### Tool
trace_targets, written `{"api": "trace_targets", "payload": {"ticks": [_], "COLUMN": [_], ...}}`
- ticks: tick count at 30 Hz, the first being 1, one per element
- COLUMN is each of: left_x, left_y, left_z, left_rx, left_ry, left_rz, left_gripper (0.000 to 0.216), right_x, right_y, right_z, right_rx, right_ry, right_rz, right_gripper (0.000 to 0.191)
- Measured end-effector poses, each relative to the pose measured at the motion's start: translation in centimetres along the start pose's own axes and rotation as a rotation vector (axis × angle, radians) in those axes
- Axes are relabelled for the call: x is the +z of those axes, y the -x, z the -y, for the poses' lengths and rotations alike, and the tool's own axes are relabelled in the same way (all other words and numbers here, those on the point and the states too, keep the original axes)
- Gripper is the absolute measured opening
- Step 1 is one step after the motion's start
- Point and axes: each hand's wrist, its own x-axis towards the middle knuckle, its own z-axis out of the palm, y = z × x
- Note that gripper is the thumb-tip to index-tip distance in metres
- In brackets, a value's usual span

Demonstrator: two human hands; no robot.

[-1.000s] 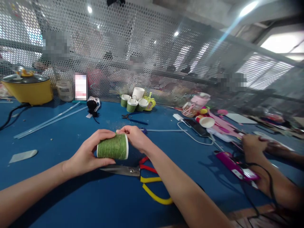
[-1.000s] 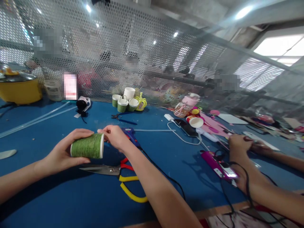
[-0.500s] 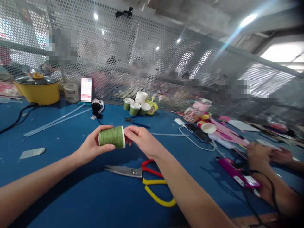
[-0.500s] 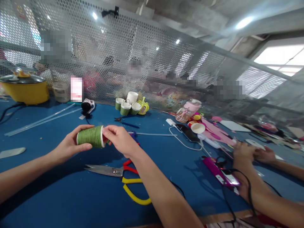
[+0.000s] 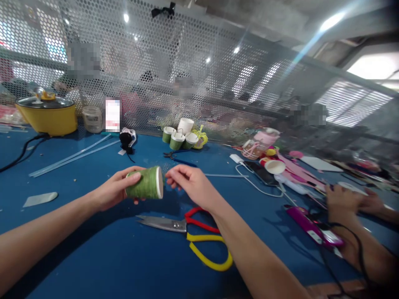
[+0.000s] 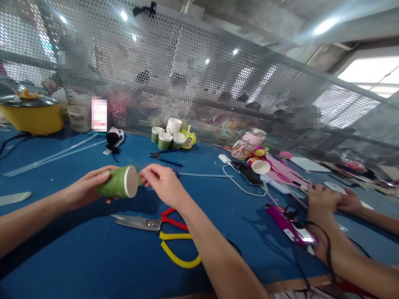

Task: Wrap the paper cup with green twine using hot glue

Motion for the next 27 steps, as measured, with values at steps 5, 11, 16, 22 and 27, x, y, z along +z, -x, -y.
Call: {"api": "trace_targets", "payload": {"ticks": [5, 11, 16, 22, 27], "left_x": [-0.8, -1.1, -0.9, -0.8, -0.6], "left_y": [-0.1, 0.1, 0.1, -0.1, -0.1], "left_z": [-0.4, -0.6, -0.4, 0.1, -0.3], "left_rx": [0.069, 0.069, 0.039, 0.009, -0.005], "left_ry": [0.173, 0.268, 0.271, 0.215, 0.232], "left_rz": [0.079, 0.165, 0.207, 0.188, 0.194], "left_gripper": [0.042, 0.038, 0.040, 0.044, 0.043], "right_x": [0.2, 2.6, 1.3, -0.9, -1.8], "right_y": [-1.9, -4.9, -10.9, -17.6, -20.8], "right_z": [-1.7, -2.8, -2.3, -0.4, -0.5], "right_rx": [-0.059, -0.083, 0.036, 0.028, 0.037], "right_ry": [0.322, 0.345, 0.281, 0.314, 0.505], "right_rz": [-0.029, 0.098, -0.027, -0.182, -0.180], "right_gripper": [0.031, 0.003, 0.021, 0.019, 0.010]}}
